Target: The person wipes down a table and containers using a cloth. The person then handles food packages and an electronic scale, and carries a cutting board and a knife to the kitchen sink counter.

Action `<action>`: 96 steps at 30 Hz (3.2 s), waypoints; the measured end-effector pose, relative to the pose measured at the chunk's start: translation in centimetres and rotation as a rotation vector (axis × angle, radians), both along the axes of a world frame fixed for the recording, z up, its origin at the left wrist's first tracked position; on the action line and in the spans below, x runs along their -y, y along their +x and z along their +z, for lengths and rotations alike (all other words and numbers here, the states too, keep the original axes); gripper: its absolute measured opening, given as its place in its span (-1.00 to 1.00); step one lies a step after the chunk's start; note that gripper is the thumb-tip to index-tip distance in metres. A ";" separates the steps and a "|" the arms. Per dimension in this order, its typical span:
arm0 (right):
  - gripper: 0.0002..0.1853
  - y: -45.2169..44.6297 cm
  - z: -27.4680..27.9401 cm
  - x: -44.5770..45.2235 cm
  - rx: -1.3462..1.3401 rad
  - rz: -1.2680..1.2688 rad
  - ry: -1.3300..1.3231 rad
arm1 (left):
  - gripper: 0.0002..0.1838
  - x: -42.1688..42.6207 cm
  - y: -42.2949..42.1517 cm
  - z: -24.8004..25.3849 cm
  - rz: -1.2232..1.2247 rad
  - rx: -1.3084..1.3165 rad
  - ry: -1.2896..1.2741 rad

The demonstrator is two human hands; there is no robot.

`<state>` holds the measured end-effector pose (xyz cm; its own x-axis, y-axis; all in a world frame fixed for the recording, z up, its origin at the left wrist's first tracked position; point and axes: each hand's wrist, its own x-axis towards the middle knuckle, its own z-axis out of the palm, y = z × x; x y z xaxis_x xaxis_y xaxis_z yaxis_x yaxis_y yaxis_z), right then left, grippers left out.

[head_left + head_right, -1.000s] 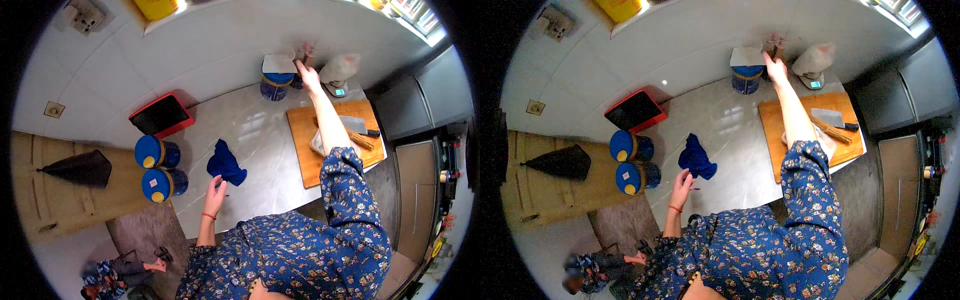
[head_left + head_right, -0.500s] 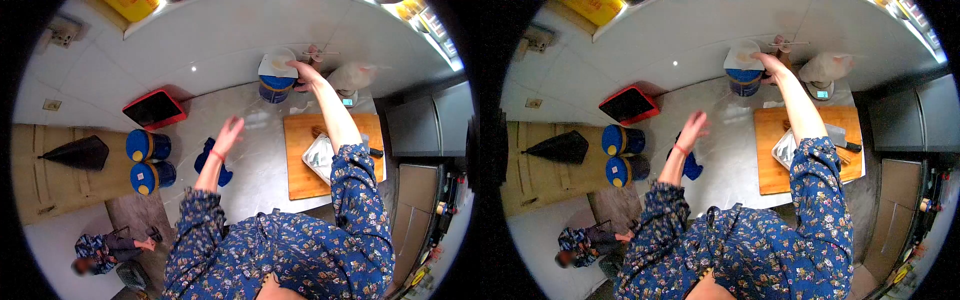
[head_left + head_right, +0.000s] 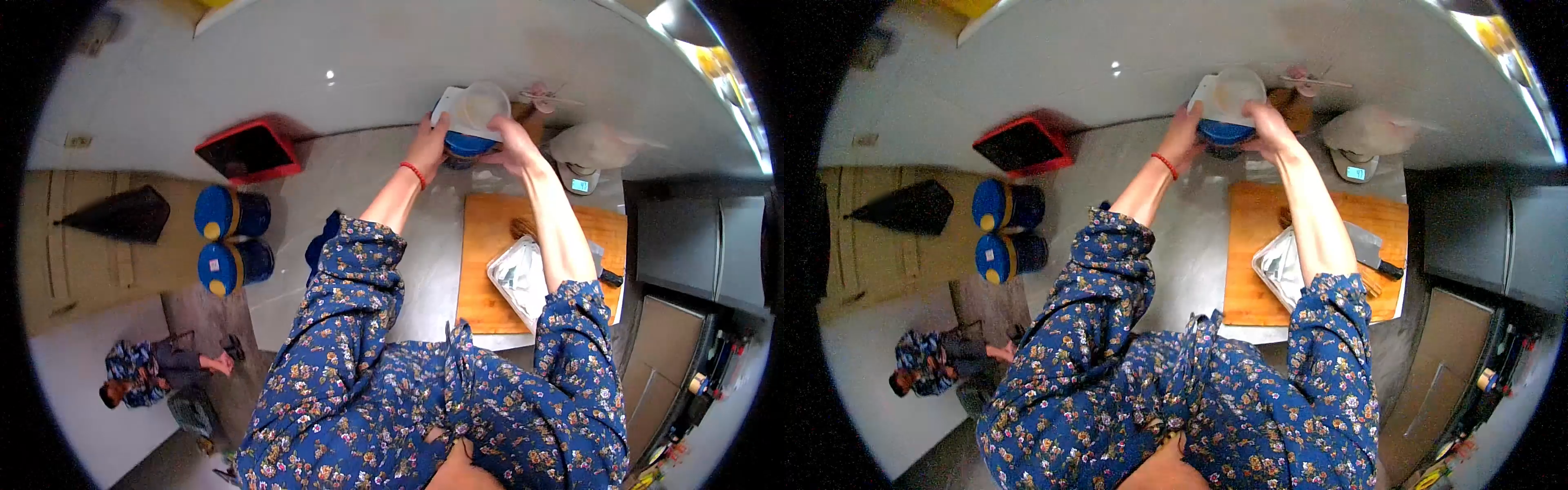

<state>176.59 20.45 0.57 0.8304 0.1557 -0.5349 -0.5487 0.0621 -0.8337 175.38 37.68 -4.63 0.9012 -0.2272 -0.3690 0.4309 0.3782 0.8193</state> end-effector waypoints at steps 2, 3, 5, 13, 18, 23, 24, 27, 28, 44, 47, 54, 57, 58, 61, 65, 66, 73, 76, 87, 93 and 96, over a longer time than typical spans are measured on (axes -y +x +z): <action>-0.44 -2.1 0.4 -0.9 0.015 -0.046 -0.057 | -0.35 0.3 -3.4 1.6 0.150 0.000 0.102; -0.46 -3.9 1.4 -1.6 0.048 -0.008 -0.051 | -0.35 -0.2 -4.9 0.0 0.190 0.061 0.141; -0.45 -7.6 4.1 -3.1 0.174 0.090 -0.121 | -0.33 -1.5 -8.8 -0.3 0.247 0.151 0.149; -0.32 -25.1 7.4 -15.2 0.278 0.372 0.165 | -0.41 -12.3 -31.8 5.5 0.551 0.162 0.452; -0.23 -34.4 5.0 -24.8 0.128 0.499 0.157 | -0.45 -22.5 -43.7 5.8 0.611 0.066 0.588; -0.22 -40.7 4.2 -35.1 -0.036 0.546 0.272 | -0.47 -31.3 -50.1 6.0 0.687 -0.148 0.310; -0.22 -41.8 3.7 -37.3 -0.100 0.547 0.197 | -0.47 -33.6 -51.1 5.7 0.666 -0.189 0.281; -0.21 -44.7 1.6 -42.8 -0.214 0.579 0.072 | -0.46 -39.1 -54.1 1.9 0.649 -0.248 0.277; -0.21 -45.1 1.4 -43.5 -0.194 0.588 0.069 | -0.46 -39.9 -54.3 1.3 0.633 -0.280 0.278; -0.39 -43.8 -5.5 -47.9 0.393 0.481 -0.080 | -0.52 -44.7 -50.6 1.4 0.646 -0.100 0.423; -0.36 -44.1 -5.2 -48.8 0.372 0.460 -0.173 | -0.54 -45.7 -50.5 2.3 0.645 -0.250 0.344; -0.48 -43.0 -5.8 -46.8 0.510 0.462 -0.539 | -0.55 -46.3 -50.1 2.1 0.586 -0.184 0.608; -0.73 -42.1 -5.4 -45.6 0.185 0.333 -0.148 | -0.60 -47.0 -50.5 0.0 0.643 -0.071 0.733; -0.74 -42.0 -4.6 -45.1 0.162 0.317 -0.099 | -0.61 -47.4 -50.4 -1.1 0.639 -0.023 0.820; -0.76 -41.4 -2.6 -43.4 0.113 0.294 0.026 | -0.67 -48.0 -50.4 -1.7 0.682 0.043 1.059; -0.76 -40.4 -0.8 -41.9 0.194 0.188 -0.014 | -0.75 -47.6 -49.6 0.3 0.706 0.069 1.013; -0.76 -40.1 -0.6 -41.6 0.240 0.206 -0.068 | -0.76 -47.7 -49.8 0.6 0.716 -0.004 0.895; -0.73 -36.1 0.5 -40.1 0.564 0.300 -0.342 | -0.78 -47.9 -51.7 1.9 0.768 -0.117 0.371; -0.72 -32.8 -0.1 -40.9 0.694 0.290 -0.393 | -0.79 -47.7 -52.8 2.4 0.782 -0.068 0.217; -0.66 -19.6 -1.2 -50.7 0.802 0.225 -0.584 | -0.78 -45.0 -58.0 2.1 1.031 0.058 -0.179; -0.50 -13.6 -7.1 -53.2 0.724 0.308 -0.640 | -0.80 -44.7 -59.3 2.6 1.086 0.080 -0.191; -0.31 -14.7 -6.7 -51.9 0.563 0.300 -0.517 | -0.78 -44.7 -59.5 3.2 1.089 0.088 -0.155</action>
